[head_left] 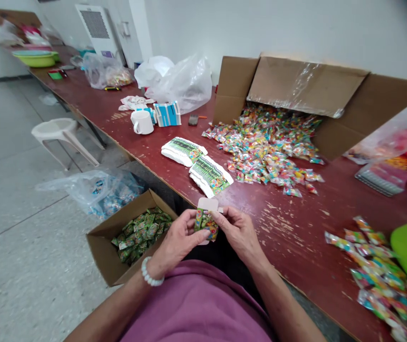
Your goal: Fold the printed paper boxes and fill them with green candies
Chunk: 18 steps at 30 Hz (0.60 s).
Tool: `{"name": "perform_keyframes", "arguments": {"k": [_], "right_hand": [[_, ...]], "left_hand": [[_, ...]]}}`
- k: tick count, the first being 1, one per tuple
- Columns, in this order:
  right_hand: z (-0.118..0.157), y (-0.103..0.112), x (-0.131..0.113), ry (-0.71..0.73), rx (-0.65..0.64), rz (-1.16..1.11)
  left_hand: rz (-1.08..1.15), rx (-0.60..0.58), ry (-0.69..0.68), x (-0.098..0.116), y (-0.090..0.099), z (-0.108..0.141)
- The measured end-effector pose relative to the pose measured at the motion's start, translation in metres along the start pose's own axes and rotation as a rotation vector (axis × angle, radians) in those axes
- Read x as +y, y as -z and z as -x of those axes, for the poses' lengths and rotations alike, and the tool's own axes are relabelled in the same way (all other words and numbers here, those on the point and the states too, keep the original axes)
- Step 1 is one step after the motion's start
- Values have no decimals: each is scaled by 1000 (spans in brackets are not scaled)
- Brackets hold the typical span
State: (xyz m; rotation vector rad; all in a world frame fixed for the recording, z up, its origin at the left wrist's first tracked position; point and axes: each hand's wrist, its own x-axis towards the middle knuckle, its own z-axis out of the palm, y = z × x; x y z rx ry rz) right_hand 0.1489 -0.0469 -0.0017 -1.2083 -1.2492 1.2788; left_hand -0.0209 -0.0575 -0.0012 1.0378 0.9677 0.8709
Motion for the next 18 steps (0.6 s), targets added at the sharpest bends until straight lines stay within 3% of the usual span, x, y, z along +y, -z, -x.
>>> {"name": "perform_keyframes", "arguments": {"k": [5, 11, 18], "right_hand": [[1, -5, 7, -23, 39, -130], [10, -14, 13, 42, 54, -234], [2, 5, 11, -51, 20, -135]], "left_hand": [[22, 103, -99, 1, -6, 8], [121, 62, -76, 3, -5, 6], [76, 27, -8, 0, -2, 7]]}}
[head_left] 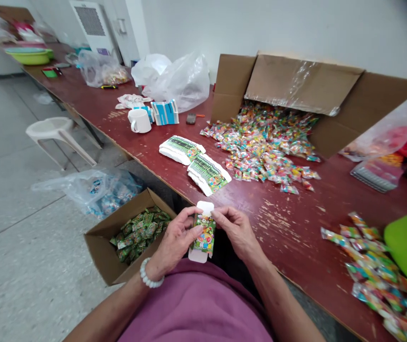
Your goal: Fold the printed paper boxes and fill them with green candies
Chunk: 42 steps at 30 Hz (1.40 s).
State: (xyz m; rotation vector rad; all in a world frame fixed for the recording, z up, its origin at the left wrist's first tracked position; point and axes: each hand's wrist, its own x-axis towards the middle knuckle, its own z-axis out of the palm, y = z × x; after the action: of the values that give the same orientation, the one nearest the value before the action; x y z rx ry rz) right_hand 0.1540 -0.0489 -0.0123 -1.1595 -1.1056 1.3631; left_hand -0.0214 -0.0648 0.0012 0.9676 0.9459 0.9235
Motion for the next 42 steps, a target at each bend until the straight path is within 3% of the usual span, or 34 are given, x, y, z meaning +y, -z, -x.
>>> {"name": "perform_keyframes", "arguments": {"k": [5, 8, 10, 12, 14, 16, 18, 23, 32, 35, 38, 40, 42], "right_hand": [[-7, 5, -4, -54, -104, -100], [-5, 7, -3, -3, -202, 11], [-3, 8, -1, 70, -188, 127], [-1, 8, 2, 165, -128, 206], [0, 8, 4, 255, -104, 290], [1, 7, 4, 309, -144, 374], [1, 5, 3, 284, -190, 389], [-2, 1, -4, 91, -238, 160], [-10, 2, -8, -65, -195, 47], [-7, 4, -10, -18, -209, 30], [1, 5, -13, 54, -340, 27], [8, 3, -13, 128, -373, 139], [12, 0, -8, 250, -294, 352]], "left_hand": [[-108, 2, -67, -7, 3, -2], [-94, 26, -87, -8, 4, -3], [-30, 64, -64, -7, 3, -3], [62, 55, 25, -4, 2, -2], [161, -40, 179, -4, 0, -3], [246, -119, 320, -6, -1, -4], [297, -110, 385, -9, -2, -7], [250, -34, 361, -13, -7, -13], [55, -82, 295, -13, -10, -12], [28, -91, 258, -12, -7, -11], [42, -80, 233, -12, -6, -10], [50, -42, 243, -13, -7, -11], [58, -6, 260, -15, -9, -13]]}}
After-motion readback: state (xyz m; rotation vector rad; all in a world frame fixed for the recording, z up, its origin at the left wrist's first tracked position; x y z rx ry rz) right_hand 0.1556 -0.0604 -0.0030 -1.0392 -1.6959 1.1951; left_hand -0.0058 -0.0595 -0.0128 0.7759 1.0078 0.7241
